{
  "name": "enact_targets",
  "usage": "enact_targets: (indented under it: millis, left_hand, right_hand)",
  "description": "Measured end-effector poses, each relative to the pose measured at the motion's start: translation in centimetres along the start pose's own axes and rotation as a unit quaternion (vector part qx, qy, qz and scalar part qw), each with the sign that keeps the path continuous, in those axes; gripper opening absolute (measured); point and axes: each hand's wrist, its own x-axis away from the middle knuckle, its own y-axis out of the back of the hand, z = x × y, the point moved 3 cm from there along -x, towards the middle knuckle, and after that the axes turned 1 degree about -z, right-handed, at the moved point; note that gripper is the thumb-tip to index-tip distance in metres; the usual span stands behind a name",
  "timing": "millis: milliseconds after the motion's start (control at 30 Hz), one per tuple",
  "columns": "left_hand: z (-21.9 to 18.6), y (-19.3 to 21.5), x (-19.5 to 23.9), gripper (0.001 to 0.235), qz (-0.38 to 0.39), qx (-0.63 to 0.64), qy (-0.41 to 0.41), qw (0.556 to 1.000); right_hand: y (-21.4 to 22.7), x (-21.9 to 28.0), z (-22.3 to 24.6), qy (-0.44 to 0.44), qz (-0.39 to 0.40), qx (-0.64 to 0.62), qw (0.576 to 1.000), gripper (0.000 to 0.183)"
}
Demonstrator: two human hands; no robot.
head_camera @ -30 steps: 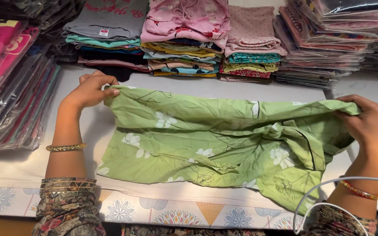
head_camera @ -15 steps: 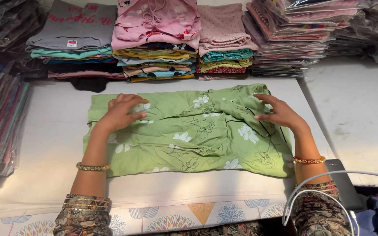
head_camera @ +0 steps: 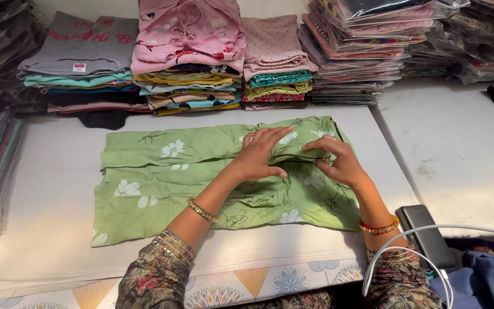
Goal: The person folds a pink floral top by hand on a table, smoothing and aligning the fabric before stacking it. Then the person folds a green floral top in the same manner, smoothing the fabric and stacking it on top of the pink one.
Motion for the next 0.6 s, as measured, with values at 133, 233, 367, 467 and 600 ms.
enact_targets:
  millis: [133,233,367,467,600]
  left_hand:
    - [-2.0,-5.0,-2.4,0.088,0.017,-0.009,0.019,1.000]
    - [-1.2,-8.1,-2.2,0.042,0.062,-0.033,0.076,0.995]
    - [-1.9,-8.0,-1.1,0.027,0.026,-0.003,0.041,0.999]
    - [-3.3,-6.9,-1.0,0.028,0.044,0.014,0.026,0.999]
    - [-2.7,-7.0,-1.4,0.024,0.052,0.146,0.071,0.985]
  right_hand:
    - [0.2,0.1,1.3,0.006,0.005,0.050,0.999,0.052]
    - [2.4,0.2,1.1,0.060,-0.076,0.086,0.992,0.055]
    - [3.5,0.8,-2.9,0.028,-0.120,-0.005,0.992,0.056]
    - [3.1,1.6,-5.8,-0.043,-0.129,-0.028,0.990,0.049]
    - [2.1,1.5,-6.4,-0.139,-0.065,-0.004,0.988,0.049]
